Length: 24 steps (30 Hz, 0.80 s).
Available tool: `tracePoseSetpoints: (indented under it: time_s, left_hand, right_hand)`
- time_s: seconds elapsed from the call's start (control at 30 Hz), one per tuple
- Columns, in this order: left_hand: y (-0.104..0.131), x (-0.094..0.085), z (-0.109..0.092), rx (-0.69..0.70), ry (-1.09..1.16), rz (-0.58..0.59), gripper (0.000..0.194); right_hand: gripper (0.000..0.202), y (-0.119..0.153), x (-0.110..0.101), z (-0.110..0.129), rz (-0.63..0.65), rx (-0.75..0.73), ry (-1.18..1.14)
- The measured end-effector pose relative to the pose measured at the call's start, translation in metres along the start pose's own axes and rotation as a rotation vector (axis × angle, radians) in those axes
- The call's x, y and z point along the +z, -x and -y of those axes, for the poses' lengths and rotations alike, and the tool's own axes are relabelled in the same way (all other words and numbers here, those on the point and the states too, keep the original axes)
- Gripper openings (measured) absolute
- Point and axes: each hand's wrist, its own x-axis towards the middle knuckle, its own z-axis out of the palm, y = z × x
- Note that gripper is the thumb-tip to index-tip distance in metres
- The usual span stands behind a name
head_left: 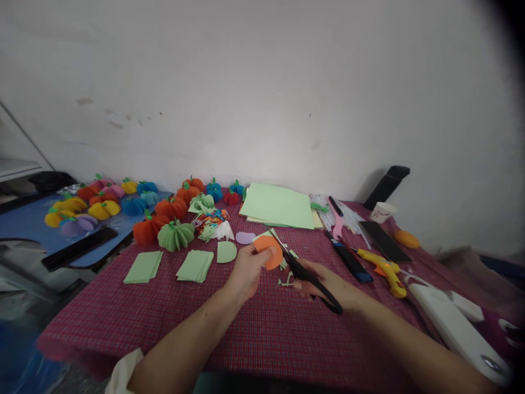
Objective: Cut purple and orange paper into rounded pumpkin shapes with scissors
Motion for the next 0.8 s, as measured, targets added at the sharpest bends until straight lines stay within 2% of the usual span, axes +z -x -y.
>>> tracePoseSetpoints:
  time_s: [0.47, 0.8]
  left_hand:
    - [0.0029, 0.0029, -0.0039, -0.035, 0.021, 0.037, 0.016]
    - [0.0038, 0.0039, -0.0060, -0.049, 0.045, 0.052, 0.013]
  right_hand:
    - [0.031, 0.0049, -0.0047, 0.0023, -0.009, 0.015, 0.041]
    - [0.028, 0.0026, 0.0006, -0.0010, -0.019, -0.020, 0.007]
